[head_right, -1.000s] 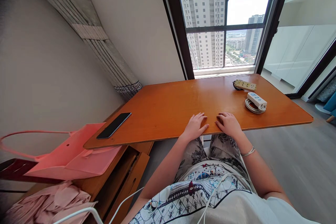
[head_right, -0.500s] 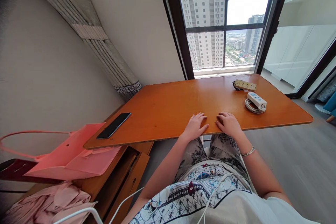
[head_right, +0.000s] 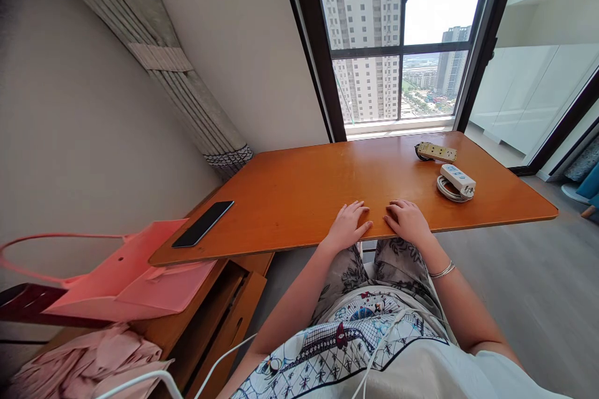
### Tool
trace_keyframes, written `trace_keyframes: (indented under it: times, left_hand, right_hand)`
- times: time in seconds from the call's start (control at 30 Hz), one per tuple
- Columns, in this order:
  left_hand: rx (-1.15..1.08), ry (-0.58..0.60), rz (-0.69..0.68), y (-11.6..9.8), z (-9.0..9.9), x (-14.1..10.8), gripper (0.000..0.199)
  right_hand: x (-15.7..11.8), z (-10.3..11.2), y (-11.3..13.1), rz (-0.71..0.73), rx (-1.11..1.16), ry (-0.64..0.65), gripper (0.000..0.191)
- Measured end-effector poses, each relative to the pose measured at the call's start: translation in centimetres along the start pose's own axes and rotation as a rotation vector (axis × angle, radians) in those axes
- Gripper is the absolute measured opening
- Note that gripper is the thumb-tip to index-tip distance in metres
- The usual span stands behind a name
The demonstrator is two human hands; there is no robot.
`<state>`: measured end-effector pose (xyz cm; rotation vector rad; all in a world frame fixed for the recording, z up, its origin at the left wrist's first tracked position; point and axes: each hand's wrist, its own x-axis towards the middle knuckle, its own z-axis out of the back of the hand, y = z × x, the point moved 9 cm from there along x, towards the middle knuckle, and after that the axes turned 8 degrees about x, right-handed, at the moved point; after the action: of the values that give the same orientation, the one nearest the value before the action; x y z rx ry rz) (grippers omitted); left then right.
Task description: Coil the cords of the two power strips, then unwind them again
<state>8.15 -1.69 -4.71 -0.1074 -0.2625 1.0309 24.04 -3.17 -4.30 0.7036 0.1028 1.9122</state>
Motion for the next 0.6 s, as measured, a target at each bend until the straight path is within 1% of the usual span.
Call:
trace_keyframes:
  times: [0.33, 0.6]
  left_hand:
    - [0.0, 0.026, 0.012, -0.1, 0.05, -0.04, 0.048]
    - [-0.003, 0.016, 0.01, -0.11, 0.03, 0.0, 0.046]
  right_hand:
    - [0.01, 0.07, 0.14, -0.004, 0.001, 0.014, 0.033]
    - [0.03, 0.18, 0.15, -0.023, -0.002, 0.018, 0.033]
